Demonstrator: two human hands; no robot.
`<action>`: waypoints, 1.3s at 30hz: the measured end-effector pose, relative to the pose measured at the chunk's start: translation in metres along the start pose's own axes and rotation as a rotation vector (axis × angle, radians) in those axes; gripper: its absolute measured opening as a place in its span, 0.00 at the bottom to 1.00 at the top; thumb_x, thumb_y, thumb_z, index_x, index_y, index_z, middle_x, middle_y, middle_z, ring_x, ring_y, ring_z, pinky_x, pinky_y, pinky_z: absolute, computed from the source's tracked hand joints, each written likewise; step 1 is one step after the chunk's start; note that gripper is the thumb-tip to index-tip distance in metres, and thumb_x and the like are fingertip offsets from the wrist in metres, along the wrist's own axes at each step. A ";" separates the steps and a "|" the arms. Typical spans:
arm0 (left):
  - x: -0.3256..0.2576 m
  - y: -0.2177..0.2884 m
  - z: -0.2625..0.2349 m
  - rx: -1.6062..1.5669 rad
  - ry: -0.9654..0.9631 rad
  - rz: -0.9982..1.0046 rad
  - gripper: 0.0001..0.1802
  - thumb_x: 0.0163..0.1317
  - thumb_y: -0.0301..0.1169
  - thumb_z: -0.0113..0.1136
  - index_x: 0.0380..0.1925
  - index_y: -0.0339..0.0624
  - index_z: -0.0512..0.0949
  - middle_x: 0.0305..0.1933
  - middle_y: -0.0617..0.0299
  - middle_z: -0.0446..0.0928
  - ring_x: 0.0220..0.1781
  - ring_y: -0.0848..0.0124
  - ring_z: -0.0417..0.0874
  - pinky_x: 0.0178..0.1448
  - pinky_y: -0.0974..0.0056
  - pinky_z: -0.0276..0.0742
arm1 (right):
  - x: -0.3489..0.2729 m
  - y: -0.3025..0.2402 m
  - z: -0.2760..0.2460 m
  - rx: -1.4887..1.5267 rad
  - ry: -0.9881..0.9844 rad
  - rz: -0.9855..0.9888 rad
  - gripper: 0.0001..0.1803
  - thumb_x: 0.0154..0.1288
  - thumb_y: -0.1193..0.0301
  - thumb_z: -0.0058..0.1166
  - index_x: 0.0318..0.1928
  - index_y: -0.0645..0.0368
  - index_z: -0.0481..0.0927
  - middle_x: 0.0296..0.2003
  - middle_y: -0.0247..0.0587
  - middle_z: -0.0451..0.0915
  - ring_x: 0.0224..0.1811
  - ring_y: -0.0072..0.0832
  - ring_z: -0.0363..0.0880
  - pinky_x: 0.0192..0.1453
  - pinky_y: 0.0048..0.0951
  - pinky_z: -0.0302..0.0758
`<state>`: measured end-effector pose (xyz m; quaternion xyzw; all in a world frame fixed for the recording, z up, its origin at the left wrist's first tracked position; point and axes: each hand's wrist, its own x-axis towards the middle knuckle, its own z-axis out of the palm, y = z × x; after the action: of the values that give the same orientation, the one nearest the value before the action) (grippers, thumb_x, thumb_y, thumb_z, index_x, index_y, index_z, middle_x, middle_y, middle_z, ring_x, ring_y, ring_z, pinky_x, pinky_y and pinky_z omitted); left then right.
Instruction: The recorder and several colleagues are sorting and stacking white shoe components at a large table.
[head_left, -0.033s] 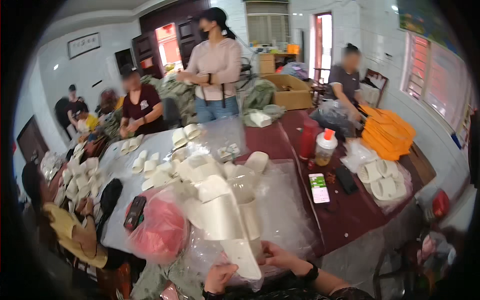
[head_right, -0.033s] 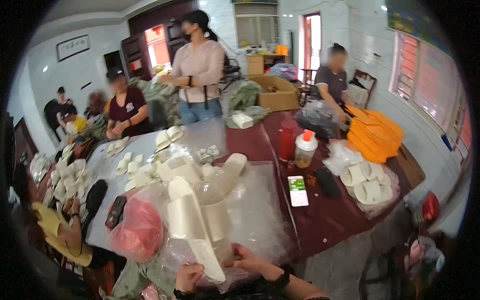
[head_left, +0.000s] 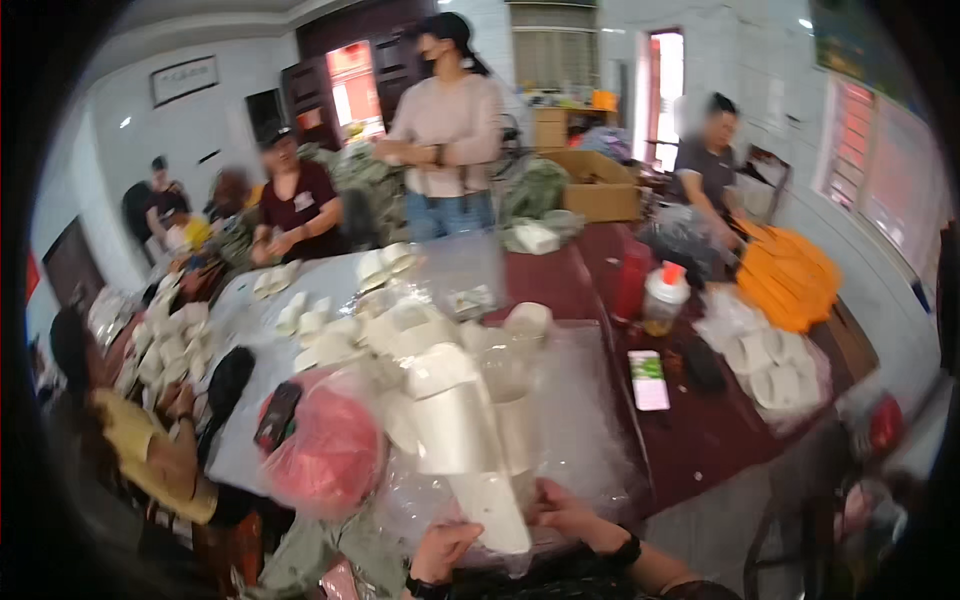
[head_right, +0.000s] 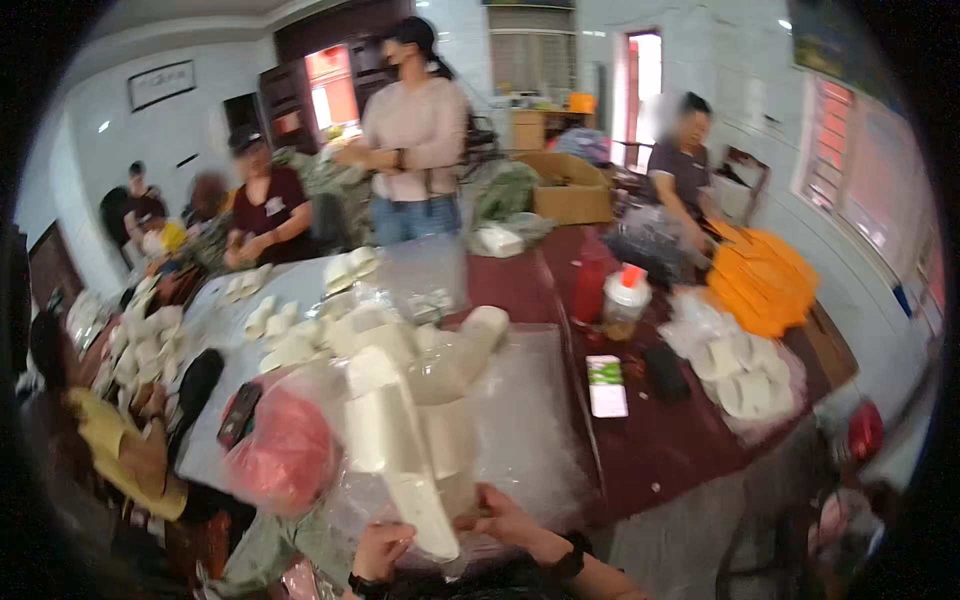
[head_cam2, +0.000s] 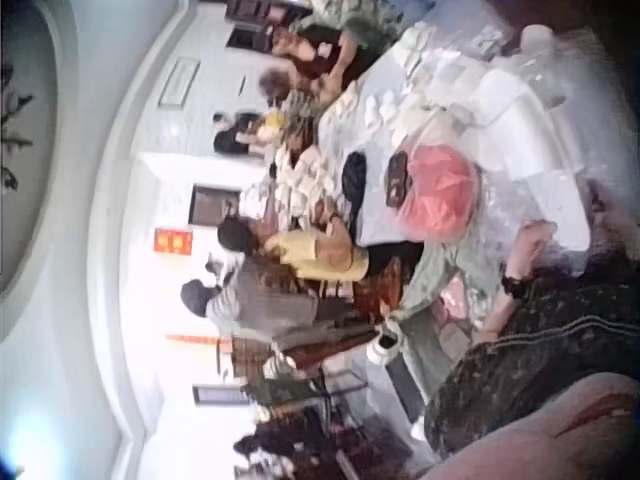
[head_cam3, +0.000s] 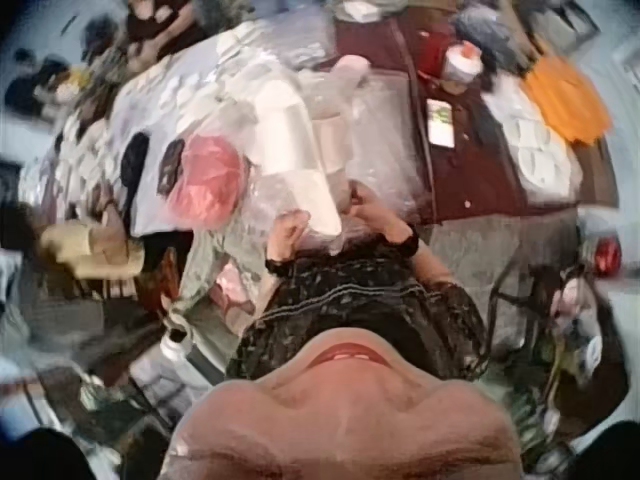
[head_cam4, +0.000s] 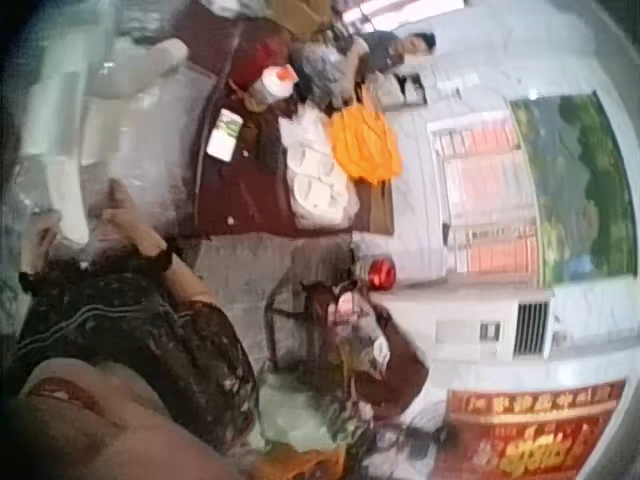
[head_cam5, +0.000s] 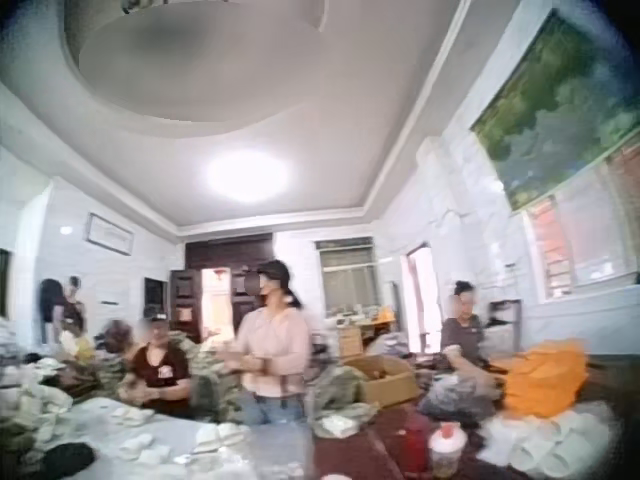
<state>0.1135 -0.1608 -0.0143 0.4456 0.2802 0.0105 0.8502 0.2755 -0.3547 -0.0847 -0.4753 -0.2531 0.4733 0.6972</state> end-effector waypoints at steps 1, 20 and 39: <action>-0.006 0.009 0.018 -0.063 0.012 -0.030 0.25 0.57 0.22 0.64 0.56 0.29 0.74 0.46 0.57 0.83 0.49 0.67 0.83 0.57 0.64 0.76 | -0.005 -0.011 0.005 0.146 0.029 -0.043 0.37 0.60 0.72 0.64 0.67 0.63 0.61 0.59 0.45 0.73 0.59 0.33 0.75 0.63 0.36 0.73; 0.099 -0.062 -0.010 -0.334 -0.358 0.125 0.27 0.68 0.32 0.60 0.62 0.29 0.68 0.63 0.54 0.75 0.63 0.67 0.76 0.67 0.64 0.70 | -0.011 0.002 -0.012 -1.085 0.308 -0.456 0.32 0.64 0.61 0.59 0.61 0.70 0.67 0.61 0.63 0.66 0.64 0.61 0.62 0.70 0.51 0.60; 0.086 -0.063 -0.006 -0.178 -0.199 0.027 0.25 0.65 0.35 0.62 0.57 0.31 0.72 0.51 0.55 0.81 0.48 0.69 0.83 0.51 0.67 0.77 | -0.020 -0.015 -0.019 -1.571 0.036 -0.206 0.52 0.41 0.40 0.70 0.62 0.64 0.74 0.62 0.60 0.71 0.70 0.57 0.62 0.76 0.51 0.55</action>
<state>0.1686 -0.1709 -0.1052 0.3709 0.1865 0.0025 0.9097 0.2882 -0.3826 -0.0767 -0.8100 -0.5445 0.0814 0.2019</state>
